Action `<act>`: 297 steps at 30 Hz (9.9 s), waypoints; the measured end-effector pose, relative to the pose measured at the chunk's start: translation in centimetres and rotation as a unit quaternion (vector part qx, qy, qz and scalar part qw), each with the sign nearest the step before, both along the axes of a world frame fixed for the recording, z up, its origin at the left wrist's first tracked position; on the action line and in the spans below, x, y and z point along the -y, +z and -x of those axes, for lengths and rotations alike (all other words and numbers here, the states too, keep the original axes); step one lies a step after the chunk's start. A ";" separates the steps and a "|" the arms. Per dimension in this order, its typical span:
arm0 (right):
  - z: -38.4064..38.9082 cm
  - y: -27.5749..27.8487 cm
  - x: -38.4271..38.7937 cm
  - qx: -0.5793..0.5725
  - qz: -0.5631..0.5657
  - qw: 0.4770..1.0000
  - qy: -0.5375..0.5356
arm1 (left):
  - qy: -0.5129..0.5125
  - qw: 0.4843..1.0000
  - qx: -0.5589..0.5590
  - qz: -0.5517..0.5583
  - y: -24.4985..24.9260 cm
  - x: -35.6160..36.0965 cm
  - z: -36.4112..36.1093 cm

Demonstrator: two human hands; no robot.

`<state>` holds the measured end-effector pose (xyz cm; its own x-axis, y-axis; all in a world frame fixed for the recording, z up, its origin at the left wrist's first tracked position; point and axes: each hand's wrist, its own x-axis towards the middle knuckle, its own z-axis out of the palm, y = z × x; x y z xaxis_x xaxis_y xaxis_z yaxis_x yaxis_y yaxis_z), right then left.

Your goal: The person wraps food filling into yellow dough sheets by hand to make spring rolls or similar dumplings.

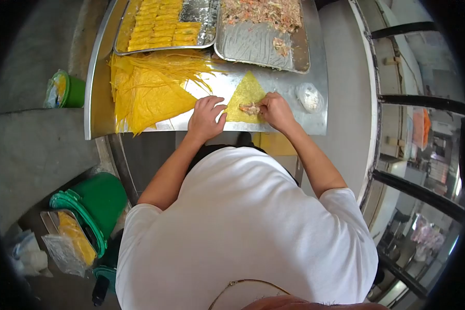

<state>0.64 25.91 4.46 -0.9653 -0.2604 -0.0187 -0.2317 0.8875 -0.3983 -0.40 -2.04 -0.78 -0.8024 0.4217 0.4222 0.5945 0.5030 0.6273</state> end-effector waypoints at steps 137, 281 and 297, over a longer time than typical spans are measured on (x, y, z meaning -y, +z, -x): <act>-8.0 -2.3 -1.0 -0.049 0.074 0.990 0.109 | -0.160 0.987 0.014 0.008 -1.6 -5.5 -3.8; -4.2 -2.4 -2.0 -0.092 0.097 0.988 0.071 | -0.111 0.993 0.025 0.041 0.4 -8.2 0.0; -1.8 -2.5 -1.6 -0.127 -0.015 0.992 0.020 | -0.066 0.994 -0.030 0.080 0.4 -9.6 3.5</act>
